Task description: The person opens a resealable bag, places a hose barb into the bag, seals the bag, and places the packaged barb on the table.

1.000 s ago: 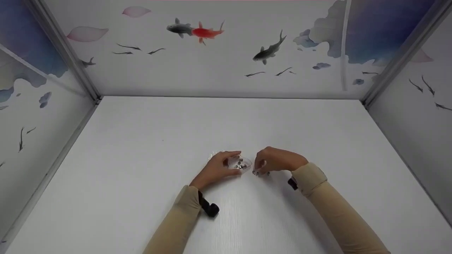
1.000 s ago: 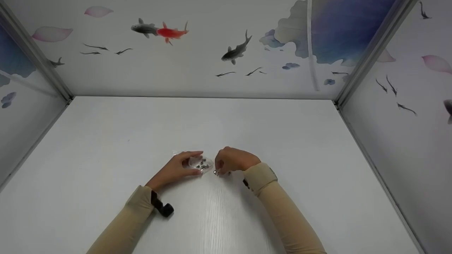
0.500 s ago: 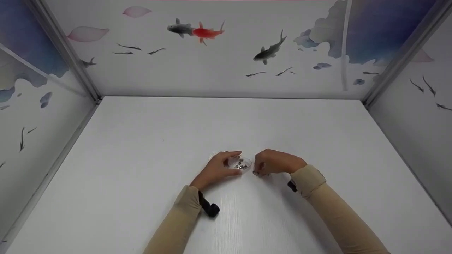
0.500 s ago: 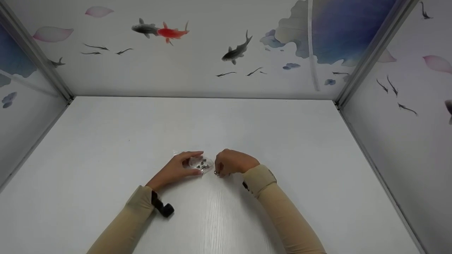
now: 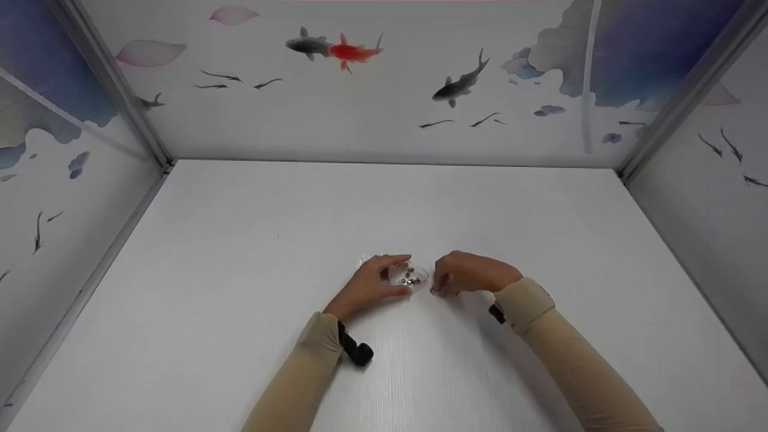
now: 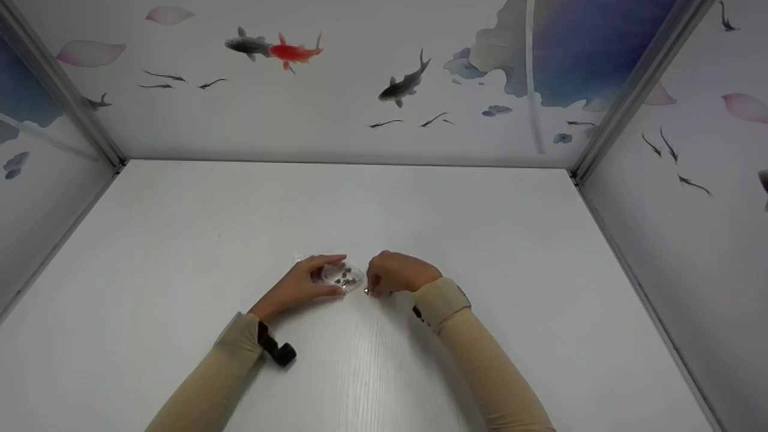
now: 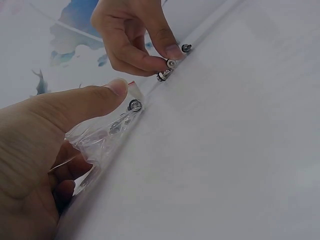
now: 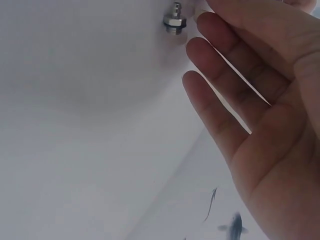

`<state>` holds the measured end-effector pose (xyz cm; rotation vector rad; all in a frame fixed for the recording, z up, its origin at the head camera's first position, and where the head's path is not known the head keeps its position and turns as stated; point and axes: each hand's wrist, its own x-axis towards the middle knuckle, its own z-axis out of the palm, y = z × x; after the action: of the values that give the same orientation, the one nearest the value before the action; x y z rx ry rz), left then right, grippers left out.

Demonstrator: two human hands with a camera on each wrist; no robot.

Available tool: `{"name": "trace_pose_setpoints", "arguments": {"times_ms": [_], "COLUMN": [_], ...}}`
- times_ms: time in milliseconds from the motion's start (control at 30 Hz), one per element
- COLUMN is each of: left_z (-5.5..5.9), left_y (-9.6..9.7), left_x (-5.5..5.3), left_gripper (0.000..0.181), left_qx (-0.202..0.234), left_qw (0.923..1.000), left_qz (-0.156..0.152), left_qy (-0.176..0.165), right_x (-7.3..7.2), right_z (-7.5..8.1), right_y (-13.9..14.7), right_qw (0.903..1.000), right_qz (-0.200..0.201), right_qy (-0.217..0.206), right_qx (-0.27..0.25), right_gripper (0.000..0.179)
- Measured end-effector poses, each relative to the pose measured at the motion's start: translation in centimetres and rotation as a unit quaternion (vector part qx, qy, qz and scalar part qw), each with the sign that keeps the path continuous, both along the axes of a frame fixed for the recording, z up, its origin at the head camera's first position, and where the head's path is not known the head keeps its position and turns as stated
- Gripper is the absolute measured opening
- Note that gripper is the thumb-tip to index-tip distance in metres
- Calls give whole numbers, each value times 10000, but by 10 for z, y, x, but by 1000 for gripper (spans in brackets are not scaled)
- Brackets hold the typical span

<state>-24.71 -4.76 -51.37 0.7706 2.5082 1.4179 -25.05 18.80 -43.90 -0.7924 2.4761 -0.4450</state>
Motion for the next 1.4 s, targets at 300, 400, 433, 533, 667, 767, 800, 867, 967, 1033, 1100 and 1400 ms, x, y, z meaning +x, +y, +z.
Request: {"name": "trace_pose_setpoints", "arguments": {"times_ms": [300, 400, 433, 533, 667, 767, 800, 867, 967, 1033, 1100, 1400], "left_z": [1, 0, 0, 0, -1, -1, -1, -1, -1, -1, -1, 0], "left_y": [0, 0, 0, 0, 0, 0, -1, -1, -1, 0, 0, -1], "left_x": [0, 0, 0, 0, 0, 0, 0, 0, -1, -1, 0, 0], "left_gripper": [64, 64, 64, 64, 64, 64, 64, 64, 64, 64, 64, 65], "left_qx": [27, 70, 63, 123, 147, 110, 99, 79, 44, 19, 7, 24], "left_qw": [10000, 9999, 9999, 9999, 9998, 9999, 9999, 9999, 10000, 10000, 10000, 10000], "left_qz": [-47, -60, -62, -54, -44, -45, -50, -57, -45, -42, -43, -94], "left_qy": [37, 39, 50, -55, -144, -124, -105, -55, -12, 5, -10, -18], "right_x": [-3, -4, -4, -4, -4, -3, -3, -3, -3, -4, -5, -8], "right_z": [2, 3, 4, 6, 9, 11, 11, 12, 14, 14, 13, 14], "right_y": [0, 0, 0, 0, -2, -3, -4, -4, -6, -7, -8, -16], "right_qw": [9996, 9988, 9984, 9974, 9967, 9965, 9964, 9959, 9945, 9933, 9924, 9872], "right_qz": [151, 309, 357, 465, 497, 475, 477, 502, 578, 660, 712, 886], "right_qy": [240, 381, 433, 525, 600, 658, 679, 734, 852, 921, 967, 1241], "right_qx": [-19, -83, -102, -187, -244, -194, -179, -161, -189, -241, -276, -473], "right_gripper": [11, 11, 11, 11, 10, 10, 10, 11, 12, 12, 11, 10]}}
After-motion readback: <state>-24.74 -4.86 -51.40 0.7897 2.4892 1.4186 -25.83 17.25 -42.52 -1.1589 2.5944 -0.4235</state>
